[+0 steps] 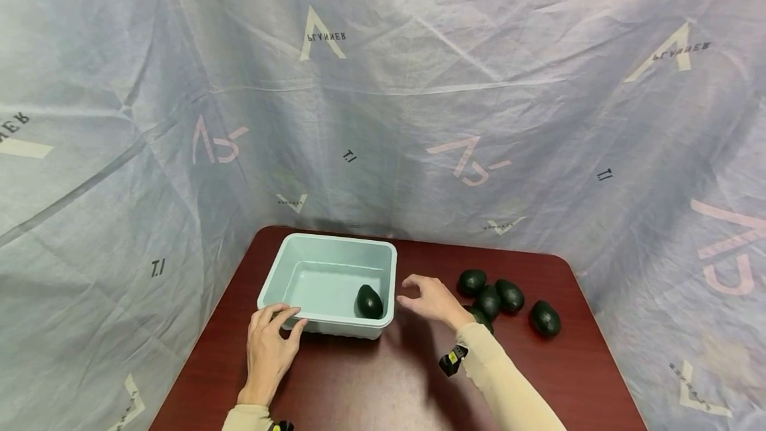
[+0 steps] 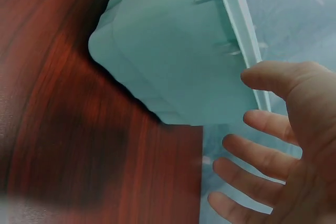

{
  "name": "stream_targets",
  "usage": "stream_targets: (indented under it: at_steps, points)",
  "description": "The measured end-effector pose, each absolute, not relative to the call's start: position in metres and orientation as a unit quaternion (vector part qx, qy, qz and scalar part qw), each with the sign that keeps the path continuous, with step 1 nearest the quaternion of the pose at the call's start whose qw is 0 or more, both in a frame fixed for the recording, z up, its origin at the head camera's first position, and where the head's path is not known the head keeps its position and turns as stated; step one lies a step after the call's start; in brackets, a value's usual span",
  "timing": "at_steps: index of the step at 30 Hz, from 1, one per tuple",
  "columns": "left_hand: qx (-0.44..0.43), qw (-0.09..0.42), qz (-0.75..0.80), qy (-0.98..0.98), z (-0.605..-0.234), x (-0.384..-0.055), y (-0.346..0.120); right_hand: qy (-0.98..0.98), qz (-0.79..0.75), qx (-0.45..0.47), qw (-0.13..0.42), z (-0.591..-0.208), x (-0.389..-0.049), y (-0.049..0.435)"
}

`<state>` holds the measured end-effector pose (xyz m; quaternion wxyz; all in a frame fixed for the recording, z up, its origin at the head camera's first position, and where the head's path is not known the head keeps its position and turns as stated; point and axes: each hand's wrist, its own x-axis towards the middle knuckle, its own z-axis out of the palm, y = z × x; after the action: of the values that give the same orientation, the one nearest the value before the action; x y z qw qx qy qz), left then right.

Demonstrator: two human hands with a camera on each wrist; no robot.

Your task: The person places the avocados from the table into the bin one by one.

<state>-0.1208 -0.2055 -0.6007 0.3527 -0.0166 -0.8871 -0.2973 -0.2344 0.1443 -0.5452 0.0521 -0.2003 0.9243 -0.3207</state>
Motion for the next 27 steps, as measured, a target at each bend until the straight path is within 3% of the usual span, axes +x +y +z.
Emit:
stream_targets:
  at_steps: [27]
  points:
    - [-0.019, 0.358, -0.305, -0.883, -0.601, -0.121, -0.205, 0.970, -0.212, -0.113, 0.020, -0.589, -0.226, 0.193]
